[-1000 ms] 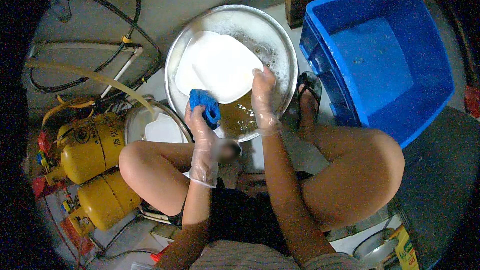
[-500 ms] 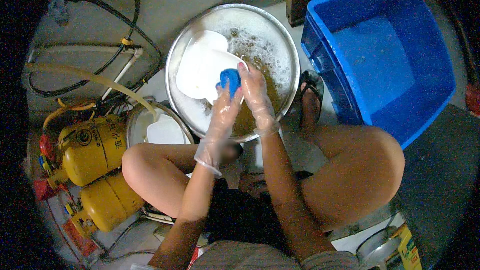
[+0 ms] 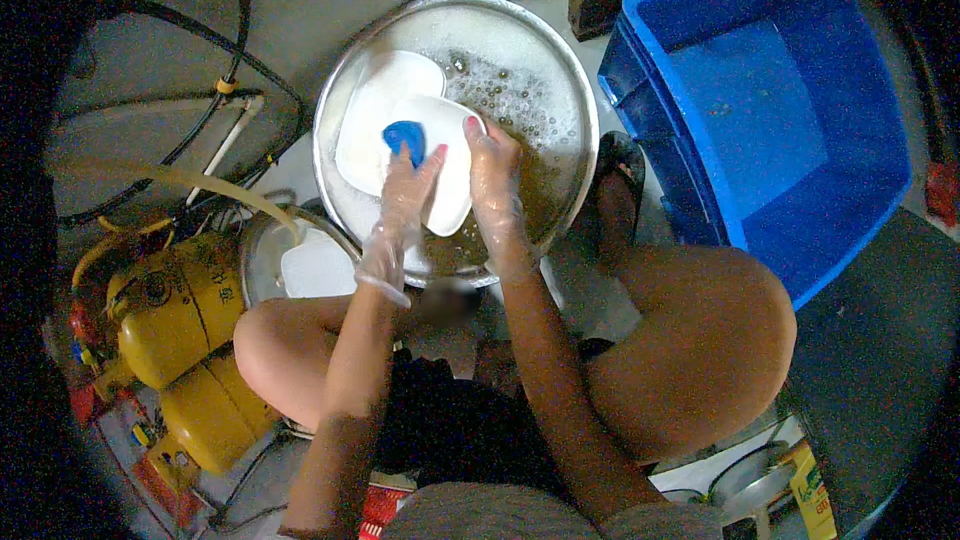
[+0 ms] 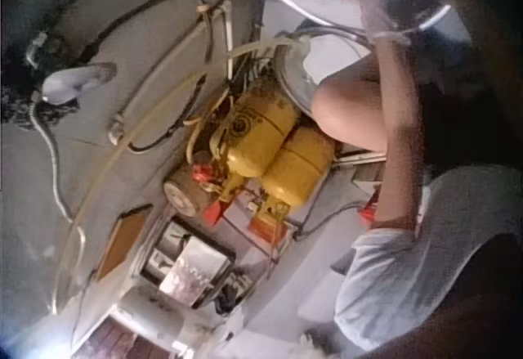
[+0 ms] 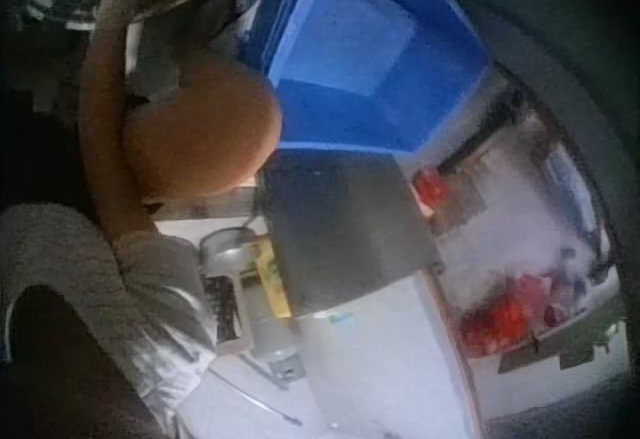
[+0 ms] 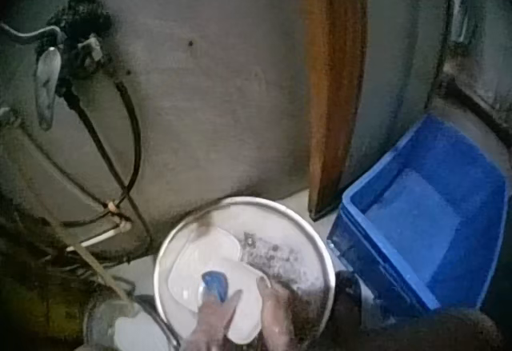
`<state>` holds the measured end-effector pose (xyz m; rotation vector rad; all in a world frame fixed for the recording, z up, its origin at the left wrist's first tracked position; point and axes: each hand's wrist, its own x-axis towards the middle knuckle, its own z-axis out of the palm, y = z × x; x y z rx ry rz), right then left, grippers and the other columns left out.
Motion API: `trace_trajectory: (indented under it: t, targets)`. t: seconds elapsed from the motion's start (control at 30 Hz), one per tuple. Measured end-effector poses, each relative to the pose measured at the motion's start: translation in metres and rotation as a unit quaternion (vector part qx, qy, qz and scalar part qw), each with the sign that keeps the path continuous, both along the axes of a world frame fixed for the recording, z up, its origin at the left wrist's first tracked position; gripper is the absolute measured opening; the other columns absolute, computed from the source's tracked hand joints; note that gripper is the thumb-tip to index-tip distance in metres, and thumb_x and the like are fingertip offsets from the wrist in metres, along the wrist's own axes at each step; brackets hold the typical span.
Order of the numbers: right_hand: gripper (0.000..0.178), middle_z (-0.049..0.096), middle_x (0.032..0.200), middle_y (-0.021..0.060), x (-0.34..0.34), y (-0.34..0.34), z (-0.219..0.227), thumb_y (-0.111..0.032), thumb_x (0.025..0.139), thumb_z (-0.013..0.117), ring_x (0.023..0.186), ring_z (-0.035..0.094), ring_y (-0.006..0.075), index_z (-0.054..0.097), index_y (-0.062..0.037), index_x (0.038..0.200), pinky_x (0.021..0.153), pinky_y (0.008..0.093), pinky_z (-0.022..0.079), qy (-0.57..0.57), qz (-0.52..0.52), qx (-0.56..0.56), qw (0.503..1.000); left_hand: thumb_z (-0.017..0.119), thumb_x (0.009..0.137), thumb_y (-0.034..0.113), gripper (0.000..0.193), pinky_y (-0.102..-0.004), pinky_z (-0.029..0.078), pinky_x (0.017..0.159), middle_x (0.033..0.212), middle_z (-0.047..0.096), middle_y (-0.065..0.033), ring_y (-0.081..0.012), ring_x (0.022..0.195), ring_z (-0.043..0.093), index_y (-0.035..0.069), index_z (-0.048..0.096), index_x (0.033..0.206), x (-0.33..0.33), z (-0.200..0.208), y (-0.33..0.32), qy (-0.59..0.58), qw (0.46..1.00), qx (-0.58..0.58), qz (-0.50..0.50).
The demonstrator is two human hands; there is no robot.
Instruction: The person washes white rectangular plates in a large metal basin filled with soapy water. They use a blue sponge to scrub each plate, rinse it under running water from a hose, and place the cleaned plate into a second basin.
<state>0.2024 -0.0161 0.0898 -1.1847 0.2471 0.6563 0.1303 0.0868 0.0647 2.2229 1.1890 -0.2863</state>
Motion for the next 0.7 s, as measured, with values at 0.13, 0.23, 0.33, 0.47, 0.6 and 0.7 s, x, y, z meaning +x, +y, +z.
trace_trajectory:
  t: [0.13,0.23,0.33,0.47,0.6,0.7]
  targets:
    - [0.031,0.057,0.080,0.0070,-0.001,0.002,-0.002,-0.026,0.082,0.052,0.070,0.052,0.0130,0.057,0.0022,0.094,0.065,0.0253,0.042,0.020,-0.036,0.027,0.999,0.051,0.081,0.043,0.070,-0.0356,0.025,0.099,0.127,0.031,-0.0271,-0.0365,0.119,0.032,-0.006,0.030,0.125,-0.021,0.037,-0.037,-0.086,0.987,-0.070,-0.115]
    - [0.033,0.056,0.080,0.0066,0.001,0.001,-0.011,-0.029,0.081,0.054,0.070,0.052,0.0133,0.057,0.0015,0.094,0.065,0.0252,0.042,0.033,-0.024,0.030,0.999,0.046,0.085,0.037,0.053,-0.0385,0.023,0.100,0.129,0.030,-0.0268,-0.0392,0.120,0.029,-0.003,0.042,0.119,-0.024,0.065,-0.065,-0.081,0.986,-0.111,-0.090]
    - [0.036,0.056,0.084,0.0046,0.000,-0.010,-0.009,-0.033,0.080,0.055,0.075,0.051,0.0129,0.057,-0.0005,0.095,0.069,0.0252,0.042,0.085,0.006,0.097,0.992,0.039,0.088,0.036,0.053,-0.0459,0.017,0.101,0.130,0.028,-0.0264,-0.0384,0.124,0.020,-0.002,0.036,0.123,-0.015,0.049,-0.063,-0.152,0.974,-0.123,-0.113]
    - [0.037,0.056,0.093,0.0065,0.000,-0.014,-0.004,-0.033,0.081,0.053,0.084,0.051,0.0150,0.056,-0.0010,0.099,0.078,0.0263,0.039,0.084,-0.009,0.093,0.992,0.035,0.088,0.040,0.059,-0.0509,0.010,0.101,0.129,0.028,-0.0274,-0.0390,0.125,0.018,-0.004,0.030,0.126,0.010,0.022,-0.052,-0.117,0.979,-0.033,-0.161]
    - [0.038,0.057,0.094,0.0077,0.002,-0.016,0.015,-0.032,0.079,0.054,0.086,0.051,0.0157,0.056,0.0006,0.099,0.080,0.0258,0.037,0.110,-0.006,0.091,0.990,0.036,0.086,0.045,0.064,-0.0476,0.015,0.099,0.126,0.032,-0.0289,-0.0400,0.120,0.025,-0.007,0.031,0.124,0.033,0.011,-0.018,-0.086,0.992,-0.068,-0.068]
    - [0.038,0.059,0.087,0.0074,0.003,-0.009,0.010,-0.032,0.077,0.055,0.081,0.052,0.0150,0.058,0.0017,0.094,0.074,0.0249,0.038,0.070,0.014,0.021,0.997,0.037,0.084,0.048,0.069,-0.0386,0.028,0.095,0.122,0.037,-0.0302,-0.0407,0.111,0.039,-0.009,0.031,0.123,0.037,-0.008,0.020,-0.070,0.990,-0.121,0.022]
